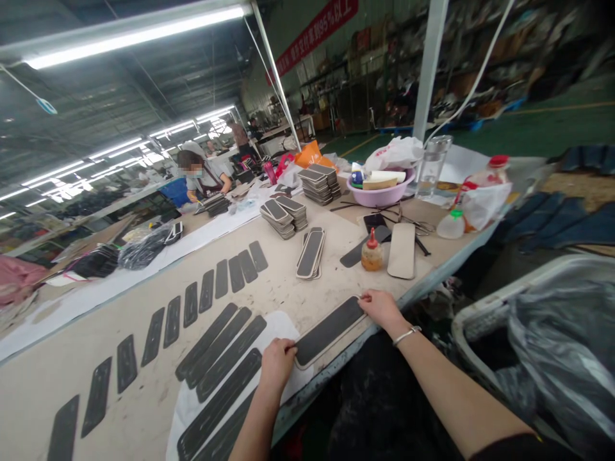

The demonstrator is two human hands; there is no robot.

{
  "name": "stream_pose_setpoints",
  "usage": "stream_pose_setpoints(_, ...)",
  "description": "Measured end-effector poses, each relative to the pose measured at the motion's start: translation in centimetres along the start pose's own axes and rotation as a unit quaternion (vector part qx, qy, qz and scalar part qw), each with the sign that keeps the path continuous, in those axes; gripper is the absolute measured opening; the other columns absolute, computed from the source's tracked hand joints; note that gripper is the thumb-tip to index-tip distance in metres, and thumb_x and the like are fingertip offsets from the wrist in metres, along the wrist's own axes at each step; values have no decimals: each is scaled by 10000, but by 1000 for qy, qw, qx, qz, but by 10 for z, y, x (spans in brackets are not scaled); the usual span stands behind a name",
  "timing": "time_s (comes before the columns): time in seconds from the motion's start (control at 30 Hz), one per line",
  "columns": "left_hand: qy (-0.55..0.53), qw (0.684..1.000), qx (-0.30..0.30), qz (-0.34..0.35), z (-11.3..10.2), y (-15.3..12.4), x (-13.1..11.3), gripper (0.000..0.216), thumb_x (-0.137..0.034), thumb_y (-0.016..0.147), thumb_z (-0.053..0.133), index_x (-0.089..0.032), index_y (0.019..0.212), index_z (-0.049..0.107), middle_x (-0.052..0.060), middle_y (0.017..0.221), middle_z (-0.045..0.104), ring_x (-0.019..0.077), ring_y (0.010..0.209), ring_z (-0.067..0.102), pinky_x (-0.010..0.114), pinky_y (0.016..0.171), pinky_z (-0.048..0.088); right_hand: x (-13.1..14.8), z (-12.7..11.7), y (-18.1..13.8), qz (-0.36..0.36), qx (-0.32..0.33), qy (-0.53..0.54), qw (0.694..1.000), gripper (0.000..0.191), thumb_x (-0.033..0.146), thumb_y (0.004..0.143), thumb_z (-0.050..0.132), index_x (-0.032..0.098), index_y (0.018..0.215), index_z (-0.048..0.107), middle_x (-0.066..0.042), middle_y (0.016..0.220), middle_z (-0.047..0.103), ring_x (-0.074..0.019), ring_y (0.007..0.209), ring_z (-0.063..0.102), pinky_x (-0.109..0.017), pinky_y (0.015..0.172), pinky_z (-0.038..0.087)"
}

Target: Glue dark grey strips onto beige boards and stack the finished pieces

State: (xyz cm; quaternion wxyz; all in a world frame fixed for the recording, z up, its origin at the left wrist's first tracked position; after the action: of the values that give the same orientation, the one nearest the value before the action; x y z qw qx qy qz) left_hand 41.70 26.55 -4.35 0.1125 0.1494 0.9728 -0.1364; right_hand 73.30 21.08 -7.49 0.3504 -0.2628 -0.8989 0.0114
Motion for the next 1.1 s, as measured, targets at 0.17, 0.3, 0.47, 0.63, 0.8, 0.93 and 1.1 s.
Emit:
stream_pose_setpoints(0.17,6,1000,12,-10,0,3,1,149,-181,790,603,-199,893,709,39,948,678,150,895,600,222,802,389,-3,4,2,4,7,14,1000,240,375,902,561,146,942,619,-33,889,631,-159,825,602,-367,807,489)
stream_pose_setpoints(0.3,5,1000,23,-7,1,7,3,100,-183,775,608,-185,855,668,25,896,675,148,846,595,221,739,384,-3,3,2,5,15,19,1000,243,379,903,558,147,944,619,-34,890,631,-158,821,602,-362,798,492)
stream_pose_setpoints(0.47,0,999,31,-4,1,10,3,98,-144,738,618,-184,827,633,9,840,669,145,803,598,217,697,375,0,2,2,-1,19,17,1000,247,383,904,555,143,918,616,-27,847,626,-145,765,598,-332,740,502)
stream_pose_setpoints(0.63,8,999,40,0,0,11,1,109,-146,744,602,-186,844,621,9,849,666,147,805,594,222,693,366,2,2,4,-5,24,3,1000,241,375,903,558,142,927,612,-29,871,619,-145,773,593,-329,728,505)
stream_pose_setpoints(0.8,19,998,55,3,2,14,0,75,-152,746,591,-180,812,609,11,819,654,146,787,579,225,667,355,5,2,6,-2,32,-26,999,249,381,913,542,143,937,611,-37,907,620,-152,803,596,-345,754,506)
stream_pose_setpoints(0.93,16,998,54,1,4,18,1,86,-132,724,601,-166,804,600,22,805,651,146,767,579,223,645,353,8,-7,5,-9,21,-56,998,255,387,920,529,148,918,618,-39,914,627,-155,821,600,-356,782,500)
stream_pose_setpoints(1.1,15,999,52,-2,7,20,2,100,-116,707,608,-161,794,588,37,823,652,154,778,585,226,641,356,30,-26,-5,-55,-18,-86,995,249,345,933,504,149,1045,607,-95,1095,597,-201,997,567,-421,915,436)
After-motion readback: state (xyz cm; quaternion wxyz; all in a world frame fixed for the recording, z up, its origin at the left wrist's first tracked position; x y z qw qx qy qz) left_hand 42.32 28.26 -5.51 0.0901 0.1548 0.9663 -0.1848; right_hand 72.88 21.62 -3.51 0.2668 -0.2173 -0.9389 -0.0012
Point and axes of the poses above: each hand's wrist, its own y-axis towards the middle knuckle, its own z-axis out of the palm, x = y × z, the point moved 8 cm from there along y, towards the middle knuckle
